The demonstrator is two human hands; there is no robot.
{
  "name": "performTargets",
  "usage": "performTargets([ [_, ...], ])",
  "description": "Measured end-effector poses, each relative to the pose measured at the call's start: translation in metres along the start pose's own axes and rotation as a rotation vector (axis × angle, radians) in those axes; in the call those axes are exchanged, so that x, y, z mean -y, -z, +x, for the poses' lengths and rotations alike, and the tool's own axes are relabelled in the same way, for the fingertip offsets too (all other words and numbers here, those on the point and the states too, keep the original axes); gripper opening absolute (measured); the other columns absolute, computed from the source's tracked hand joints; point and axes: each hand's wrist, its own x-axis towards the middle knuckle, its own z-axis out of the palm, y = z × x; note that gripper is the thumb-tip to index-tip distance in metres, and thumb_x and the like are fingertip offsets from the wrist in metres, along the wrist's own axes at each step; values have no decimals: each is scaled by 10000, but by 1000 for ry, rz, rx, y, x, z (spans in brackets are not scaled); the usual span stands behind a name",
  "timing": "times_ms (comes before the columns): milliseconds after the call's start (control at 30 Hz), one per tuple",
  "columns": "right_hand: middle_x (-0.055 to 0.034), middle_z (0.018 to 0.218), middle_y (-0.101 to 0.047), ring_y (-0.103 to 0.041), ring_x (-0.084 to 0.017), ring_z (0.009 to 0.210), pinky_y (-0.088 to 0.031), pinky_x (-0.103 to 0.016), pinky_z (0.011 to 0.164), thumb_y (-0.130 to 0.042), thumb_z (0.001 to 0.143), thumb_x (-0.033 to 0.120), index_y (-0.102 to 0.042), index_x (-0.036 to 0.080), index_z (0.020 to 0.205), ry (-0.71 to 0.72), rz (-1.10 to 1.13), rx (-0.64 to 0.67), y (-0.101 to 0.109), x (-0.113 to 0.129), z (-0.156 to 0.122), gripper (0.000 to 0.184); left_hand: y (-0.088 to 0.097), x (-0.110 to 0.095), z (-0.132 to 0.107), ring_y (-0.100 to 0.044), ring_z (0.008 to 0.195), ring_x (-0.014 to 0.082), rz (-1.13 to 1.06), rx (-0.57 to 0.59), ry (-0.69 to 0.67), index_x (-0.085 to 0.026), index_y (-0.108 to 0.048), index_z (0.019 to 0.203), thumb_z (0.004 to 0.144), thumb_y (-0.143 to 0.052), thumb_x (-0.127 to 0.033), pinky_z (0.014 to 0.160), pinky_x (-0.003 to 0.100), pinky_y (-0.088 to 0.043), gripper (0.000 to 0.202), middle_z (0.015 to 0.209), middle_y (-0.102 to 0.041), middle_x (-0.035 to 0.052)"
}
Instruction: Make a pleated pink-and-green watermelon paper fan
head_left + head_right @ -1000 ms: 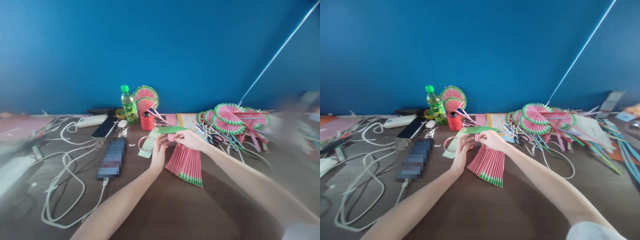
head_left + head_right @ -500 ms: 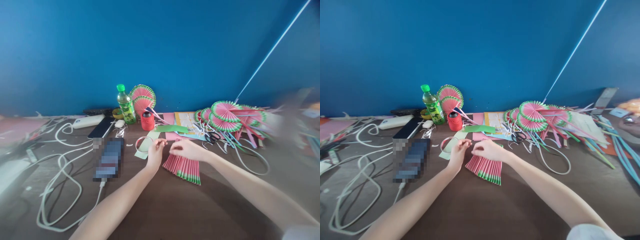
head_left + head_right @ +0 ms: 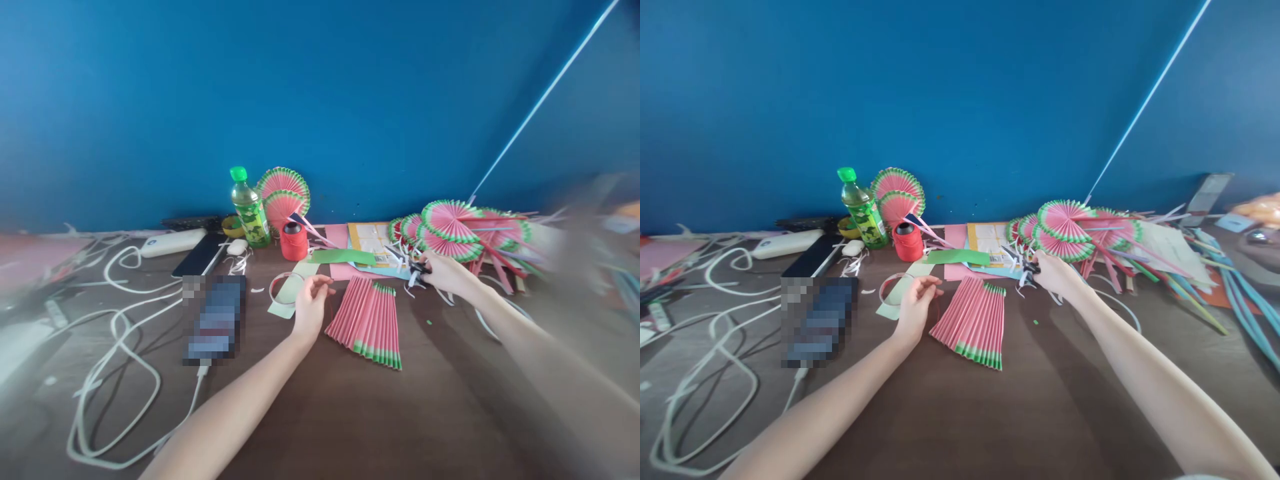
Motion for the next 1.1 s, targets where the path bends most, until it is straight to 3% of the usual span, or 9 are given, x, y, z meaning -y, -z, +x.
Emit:
performTargets([
  [100, -63, 825, -666, -631, -218, 766, -384, -263, 594, -514, 681, 138, -470, 174, 1056, 2, -52, 26, 4, 1, -2, 379, -1, -1, 0, -604, 632, 92, -8, -18, 9, -162, -542, 786, 744, -486, -107, 687, 258, -481, 89, 819, -615, 11],
  [333, -199, 1057, -590, -609, -306, 821, -376, -337, 563, -478, 763, 134, -512, 156, 1089, -43, -268, -114, 46, 14, -15, 328, -3, -3, -1, -587, 632, 76, -22, -42, 23, -160, -534, 773, 745, -493, -103, 695, 241, -467, 76, 787, -587, -7],
  [467, -245, 1043, -584, -593, -284, 893, -396, -348, 630, -493, 782, 139, -558, 130, 1041, 13, -145, -195, 69, 12, -3, 267, -3, -4, -2, -587, 619, 77, -4, -44, 31, -162, -538, 762, 747, -481, -97, 690, 244, -465, 88, 781, -590, -8],
  [567, -160, 909, -643, -603, -211, 808, -427, -310, 687, -577, 721, 154, -579, 146, 1033, 78, 159, 10, 78, 15, 16, 312, -3, -5, -2, -589, 619, 79, -10, -33, 28, -162, -540, 760, 754, -473, -102, 691, 247, -468, 90, 777, -595, -6],
  [633, -81, 875, -646, -605, -177, 774, -451, -274, 667, -577, 714, 191, -588, 177, 1046, 159, 365, 256, 81, 25, 27, 332, -3, -3, -2, -588, 613, 80, -18, -25, 20, -160, -538, 754, 752, -471, -99, 685, 248, -470, 91, 764, -593, -7],
  [767, -46, 906, -644, -589, -130, 736, -433, -205, 573, -578, 730, 318, -629, 213, 1016, 310, 556, 557, 78, 58, 41, 309, -3, 2, 0, -583, 597, 81, -21, -25, 20, -157, -538, 747, 739, -468, -78, 660, 244, -471, 105, 735, -586, -7],
  [900, -16, 711, -605, -500, -78, 540, -296, -173, 395, -622, 702, 372, -642, 179, 876, 363, 707, 793, 66, 91, 54, 261, -3, 5, 0, -580, 600, 77, -9, -28, 25, -158, -537, 754, 741, -473, -86, 657, 235, -468, 97, 736, -586, -8],
  [1100, 32, 603, -520, -438, -51, 488, -269, -159, 373, -684, 680, 402, -604, 161, 773, 354, 824, 987, 51, 123, 73, 270, -2, 3, -2, -579, 614, 78, 29, -21, 28, -162, -542, 768, 754, -448, -76, 662, 233, -451, 128, 756, -593, -6],
])
